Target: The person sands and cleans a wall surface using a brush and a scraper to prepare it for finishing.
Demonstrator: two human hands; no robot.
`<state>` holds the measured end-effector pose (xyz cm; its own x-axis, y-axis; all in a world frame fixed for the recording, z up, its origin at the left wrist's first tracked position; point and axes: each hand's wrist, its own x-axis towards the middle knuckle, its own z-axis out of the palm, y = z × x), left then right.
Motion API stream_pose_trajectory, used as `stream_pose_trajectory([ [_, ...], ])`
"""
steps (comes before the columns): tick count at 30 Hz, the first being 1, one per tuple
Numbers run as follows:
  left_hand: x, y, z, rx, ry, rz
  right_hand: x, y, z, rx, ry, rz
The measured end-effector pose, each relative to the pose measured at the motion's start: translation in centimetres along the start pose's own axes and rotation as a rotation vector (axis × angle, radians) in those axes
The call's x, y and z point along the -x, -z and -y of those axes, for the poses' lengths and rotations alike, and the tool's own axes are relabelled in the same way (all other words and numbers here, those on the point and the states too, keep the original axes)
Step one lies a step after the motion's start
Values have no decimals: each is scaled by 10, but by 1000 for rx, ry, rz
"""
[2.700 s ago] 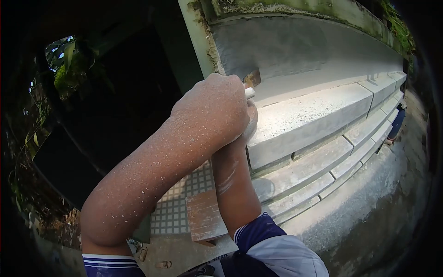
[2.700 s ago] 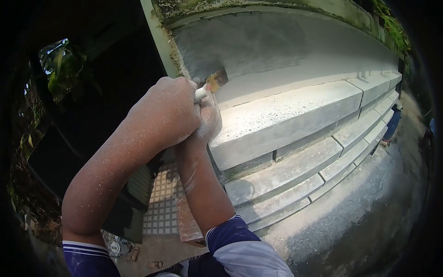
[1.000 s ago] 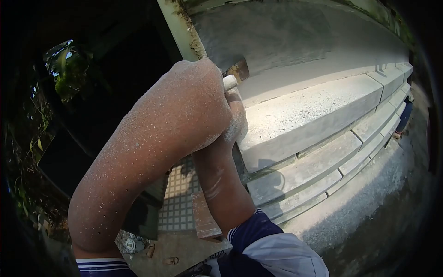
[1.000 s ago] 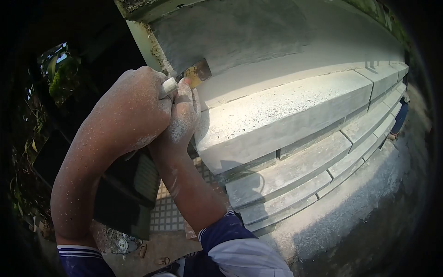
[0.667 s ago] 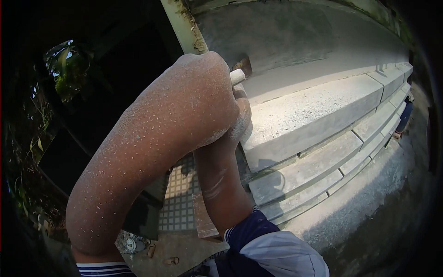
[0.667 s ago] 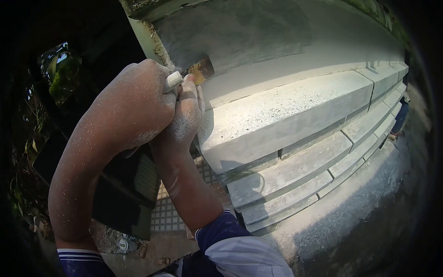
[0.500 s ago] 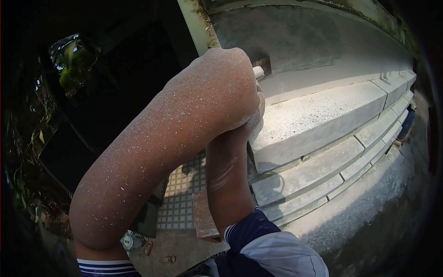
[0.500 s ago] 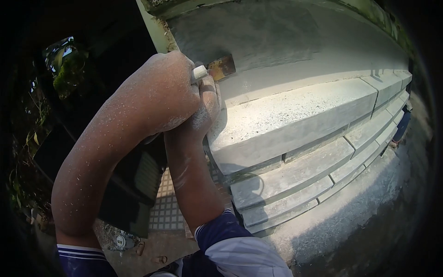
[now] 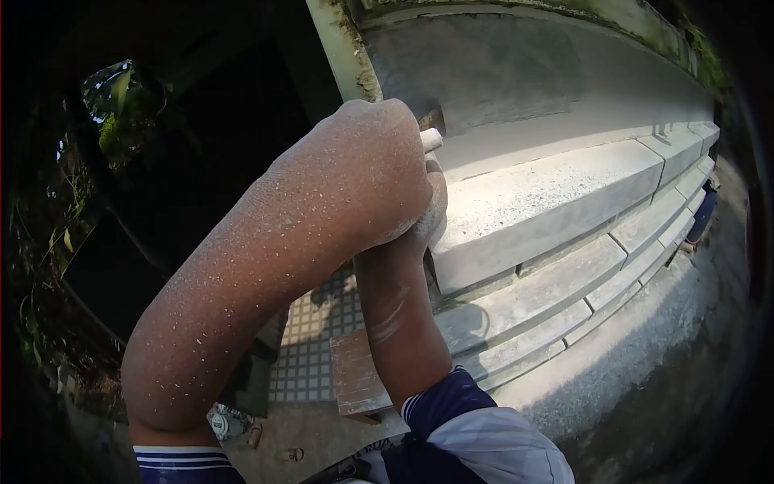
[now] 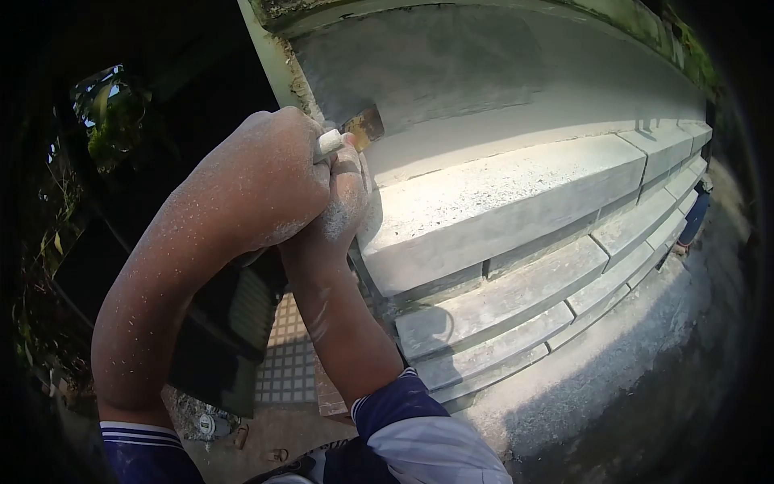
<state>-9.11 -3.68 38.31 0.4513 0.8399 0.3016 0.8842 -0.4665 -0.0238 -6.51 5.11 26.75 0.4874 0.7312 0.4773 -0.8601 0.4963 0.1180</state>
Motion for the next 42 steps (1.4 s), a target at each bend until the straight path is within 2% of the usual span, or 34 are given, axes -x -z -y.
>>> stream_pose_trajectory([
  [2, -10, -4, -2, -14, -13, 0, 3, -4, -4, 202, 23, -150],
  [7, -10, -11, 16, 13, -111, -54, -14, 17, 5, 417, 1, 63],
  [8, -9, -16, 16, 19, -142, -49, -1, 19, 5, 174, -52, 29],
  [9, -8, -19, 15, 21, -174, -49, 6, 16, 4, 58, -95, 41],
  [10, -1, -20, 18, 75, -109, -48, 14, 12, 4, -57, -140, 49],
  [12, 24, -21, 33, 174, 27, -51, 16, 23, -6, -36, -223, 150],
  [15, 48, -44, 53, 381, 12, -136, 40, 5, -5, -99, -276, 177],
  [18, 53, -72, 66, 238, -81, -191, 53, 23, 1, -17, -323, 157],
  [21, 53, -92, 68, 294, -132, -308, 53, 30, 1, 48, -302, 144],
  [25, 49, -76, 71, 336, -59, -140, 52, 26, -5, 134, -241, 65],
  [28, 44, -74, 77, 421, -110, -102, 54, 31, -5, 145, -201, 35],
  [31, 38, -67, 77, 446, -77, -38, 54, 22, -2, 200, -169, 21],
  [34, 32, -65, 80, 445, -65, -22, 50, 25, -11, 171, -128, -7],
  [37, 26, -66, 80, 428, -125, -116, 45, 21, -11, 154, -98, -30],
  [40, 16, -39, 67, 463, 54, 139, 33, 15, -6, 125, -101, -50],
  [42, 23, -52, 77, 407, -88, -10, 43, 13, -12, 118, -88, -72],
])
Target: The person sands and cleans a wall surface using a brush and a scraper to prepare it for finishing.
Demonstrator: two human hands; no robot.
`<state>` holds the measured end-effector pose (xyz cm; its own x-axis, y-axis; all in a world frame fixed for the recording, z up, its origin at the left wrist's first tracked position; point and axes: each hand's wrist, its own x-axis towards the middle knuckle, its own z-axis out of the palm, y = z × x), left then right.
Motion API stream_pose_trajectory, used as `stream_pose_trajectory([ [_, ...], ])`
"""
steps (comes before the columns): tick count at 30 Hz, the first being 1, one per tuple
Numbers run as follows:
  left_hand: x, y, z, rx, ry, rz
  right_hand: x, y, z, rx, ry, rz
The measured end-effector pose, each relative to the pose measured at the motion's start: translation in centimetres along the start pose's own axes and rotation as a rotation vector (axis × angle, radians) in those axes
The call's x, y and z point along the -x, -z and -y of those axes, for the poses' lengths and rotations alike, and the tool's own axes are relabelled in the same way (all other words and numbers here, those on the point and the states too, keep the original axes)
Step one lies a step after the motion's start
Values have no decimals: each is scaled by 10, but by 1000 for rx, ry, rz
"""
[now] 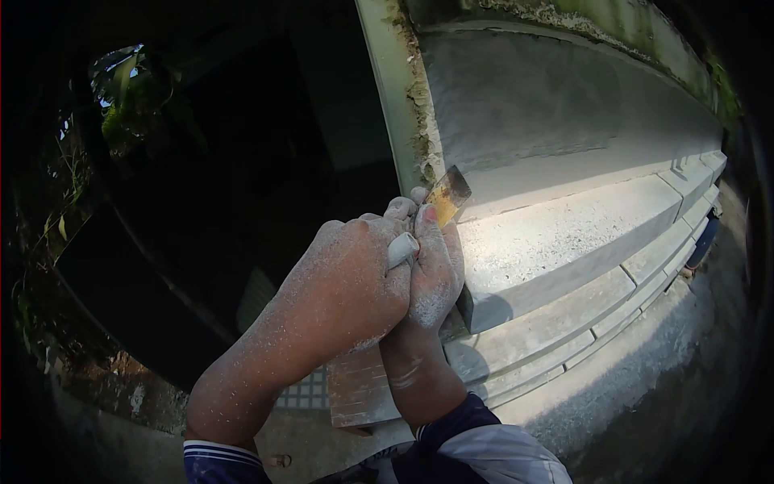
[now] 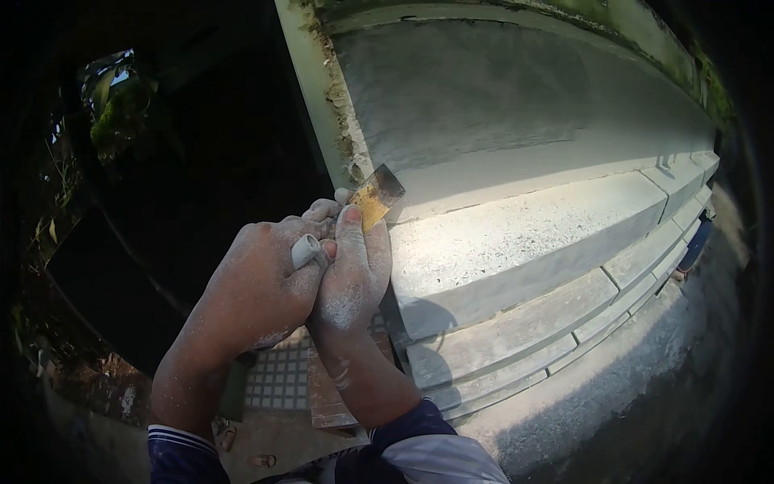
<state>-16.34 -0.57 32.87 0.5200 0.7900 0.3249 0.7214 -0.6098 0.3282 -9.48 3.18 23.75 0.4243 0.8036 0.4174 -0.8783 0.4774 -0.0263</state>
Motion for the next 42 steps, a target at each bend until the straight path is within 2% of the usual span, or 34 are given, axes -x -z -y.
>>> stream_pose_trajectory([
  [1, 4, -5, 6, -31, -83, -60, 4, -1, -1, -5, 4, -9],
  [4, 4, -7, 7, 0, -90, -112, 3, -6, 0, 15, -41, -76],
  [7, -8, 14, -14, 38, 94, 100, -7, -1, 3, 24, -1, 3],
  [11, 4, 5, -4, 0, 66, 15, 11, -8, -1, 21, -16, -86],
  [14, 1, 8, -7, -24, 134, 48, 8, -12, -2, -26, -37, -98],
  [17, 5, 4, 2, 42, 29, -4, 3, -2, -11, -83, -13, -37],
  [18, 8, 4, 2, 20, 53, -3, 4, 0, -13, -102, 2, 2],
  [20, 11, 4, -1, -15, 84, -11, 12, -7, -10, -47, -20, -74],
  [21, 7, 7, -5, -28, 80, 42, 13, -10, -8, -21, -29, -108],
  [23, -1, 18, -12, -66, 85, 156, -2, -4, -6, 7, 4, -31],
  [26, -3, 15, -12, 51, 147, 92, -1, -11, -5, -19, 7, -45],
  [29, 10, 2, -4, -84, 46, -9, 9, -8, -5, -13, -4, -85],
  [33, -2, 6, -16, -17, 133, 48, -6, -7, 1, -2, -4, -54],
  [35, -3, 2, -12, 22, 100, 19, 1, -13, 2, -2, -13, -105],
  [36, 3, 8, -21, 2, 164, 72, 9, -15, 0, -16, -27, -126],
  [39, 8, -1, -6, -74, -57, -89, 5, -20, 5, 34, -30, -190],
  [40, 5, 1, -9, -46, 1, -41, 3, -21, 5, 68, -33, -220],
  [42, -6, 10, -21, 19, 118, 49, -5, -17, 5, 8, -26, -143],
])
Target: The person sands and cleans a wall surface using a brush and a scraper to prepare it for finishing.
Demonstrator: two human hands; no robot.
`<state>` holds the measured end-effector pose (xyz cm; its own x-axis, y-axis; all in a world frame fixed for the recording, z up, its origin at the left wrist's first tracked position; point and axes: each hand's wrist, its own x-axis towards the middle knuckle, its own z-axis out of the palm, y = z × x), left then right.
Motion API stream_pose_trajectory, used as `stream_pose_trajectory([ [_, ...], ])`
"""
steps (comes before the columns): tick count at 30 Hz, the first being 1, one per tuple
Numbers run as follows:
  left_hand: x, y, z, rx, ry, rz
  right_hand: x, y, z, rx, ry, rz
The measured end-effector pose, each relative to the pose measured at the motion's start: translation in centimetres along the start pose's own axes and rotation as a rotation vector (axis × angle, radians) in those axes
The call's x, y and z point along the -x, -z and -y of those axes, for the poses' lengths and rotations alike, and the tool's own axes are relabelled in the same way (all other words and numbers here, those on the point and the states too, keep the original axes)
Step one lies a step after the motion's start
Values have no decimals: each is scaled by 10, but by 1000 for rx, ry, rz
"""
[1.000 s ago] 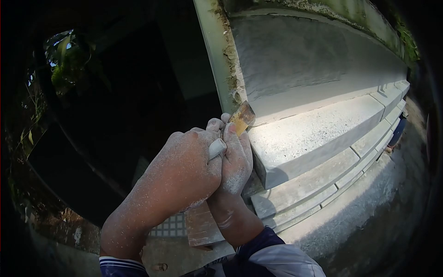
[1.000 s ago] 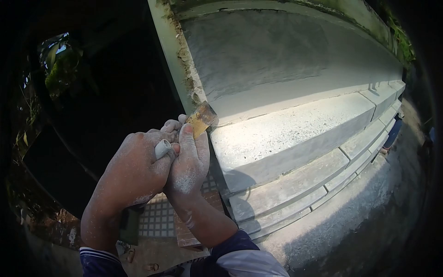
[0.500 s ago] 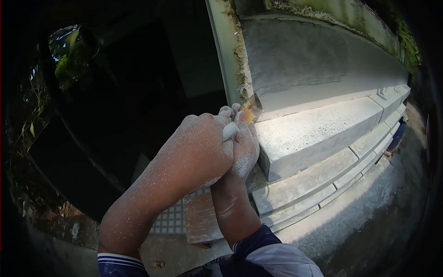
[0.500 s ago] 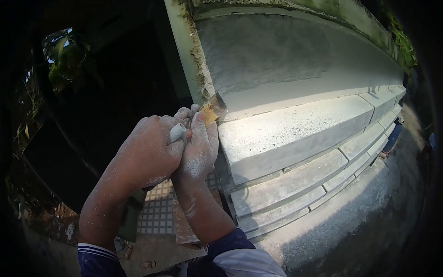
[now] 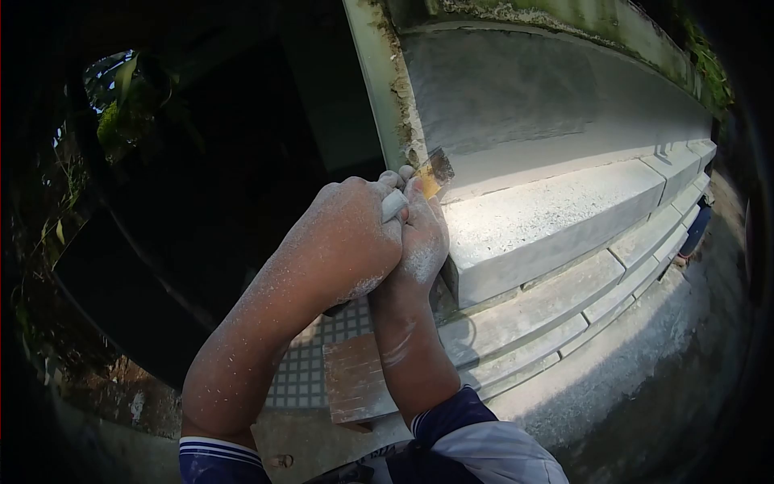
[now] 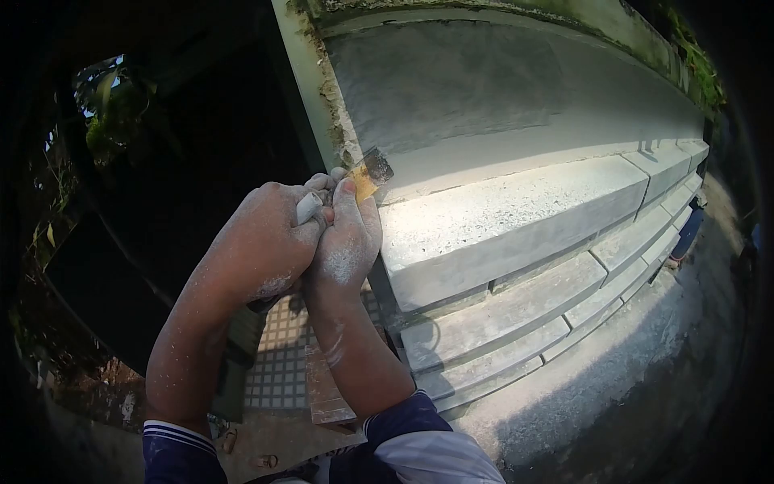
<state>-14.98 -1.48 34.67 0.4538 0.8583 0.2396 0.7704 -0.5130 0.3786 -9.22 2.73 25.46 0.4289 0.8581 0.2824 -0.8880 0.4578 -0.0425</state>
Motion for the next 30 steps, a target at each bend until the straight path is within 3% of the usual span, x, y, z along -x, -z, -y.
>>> stream_pose_trajectory([
  [7, 9, -12, 15, -55, -85, -82, 1, 13, -3, -27, -40, 134],
  [9, 0, -8, -1, -7, -73, -61, -8, 7, 4, -8, -21, 126],
  [10, 0, -8, -7, -46, 55, -45, -7, 12, 2, -26, -39, 148],
  [13, 10, 2, -5, -106, -7, 39, 13, -1, 2, -137, -152, 15],
  [14, 17, -12, 7, -91, -41, -126, 16, 6, -3, -126, -187, 51],
  [17, 10, -2, -4, -101, 9, -18, 5, 8, 0, -121, -201, 64],
  [18, 7, -7, -5, -110, -86, -83, -4, 10, 1, -164, -175, 166],
  [21, 9, -2, -15, -144, -24, 1, 4, 5, 9, -165, -227, 118],
  [22, 12, -5, -8, -164, -54, -34, 4, 15, -1, -257, -232, 185],
  [24, 19, -10, 11, -212, -123, -114, 6, 17, -11, -153, -215, 128],
  [30, 19, 0, 8, -120, 63, -39, 3, 18, -21, -219, -171, 196],
])
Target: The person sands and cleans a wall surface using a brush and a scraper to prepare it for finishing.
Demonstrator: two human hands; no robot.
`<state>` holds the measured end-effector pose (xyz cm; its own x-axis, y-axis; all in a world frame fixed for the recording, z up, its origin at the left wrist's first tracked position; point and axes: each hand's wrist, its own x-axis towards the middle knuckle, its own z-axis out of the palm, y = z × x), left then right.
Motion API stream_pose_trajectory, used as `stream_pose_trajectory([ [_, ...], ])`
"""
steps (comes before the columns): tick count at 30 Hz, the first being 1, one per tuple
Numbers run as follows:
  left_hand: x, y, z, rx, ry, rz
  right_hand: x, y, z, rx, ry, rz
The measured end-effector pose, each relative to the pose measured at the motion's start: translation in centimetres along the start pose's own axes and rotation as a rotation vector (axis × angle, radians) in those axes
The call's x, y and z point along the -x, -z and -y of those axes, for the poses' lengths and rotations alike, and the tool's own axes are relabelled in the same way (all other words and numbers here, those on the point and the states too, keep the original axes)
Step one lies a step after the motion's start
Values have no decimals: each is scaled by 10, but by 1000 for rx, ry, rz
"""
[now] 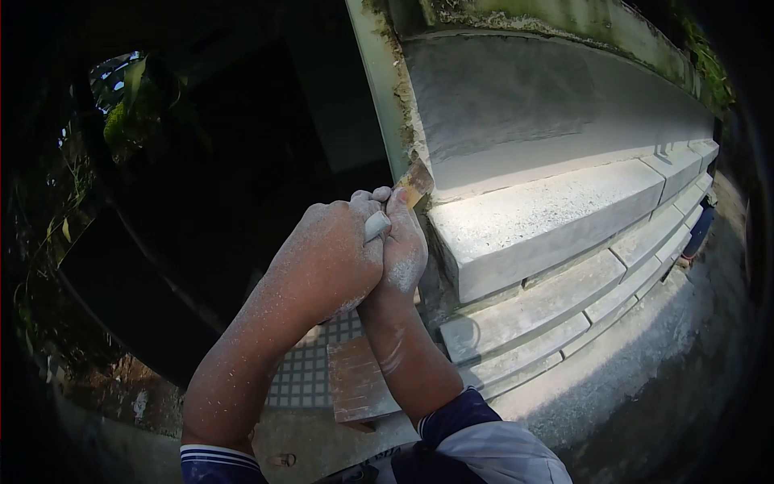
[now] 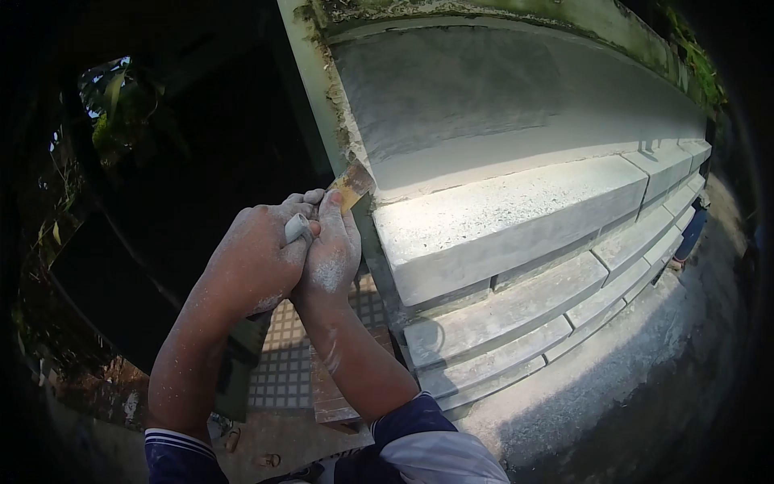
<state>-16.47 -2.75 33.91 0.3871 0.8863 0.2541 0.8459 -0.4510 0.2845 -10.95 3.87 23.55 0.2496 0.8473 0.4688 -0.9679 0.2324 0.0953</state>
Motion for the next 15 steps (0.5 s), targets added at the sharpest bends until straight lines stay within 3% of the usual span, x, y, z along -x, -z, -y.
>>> stream_pose_trajectory([
  [6, -8, -20, 37, -23, -216, -96, 9, -4, -4, 139, 103, -45],
  [10, -11, -20, 34, 52, -239, -63, 3, 6, 0, 183, 114, -97],
  [15, -19, -17, 20, 155, -103, -18, -8, 4, 12, 212, 77, -79],
])
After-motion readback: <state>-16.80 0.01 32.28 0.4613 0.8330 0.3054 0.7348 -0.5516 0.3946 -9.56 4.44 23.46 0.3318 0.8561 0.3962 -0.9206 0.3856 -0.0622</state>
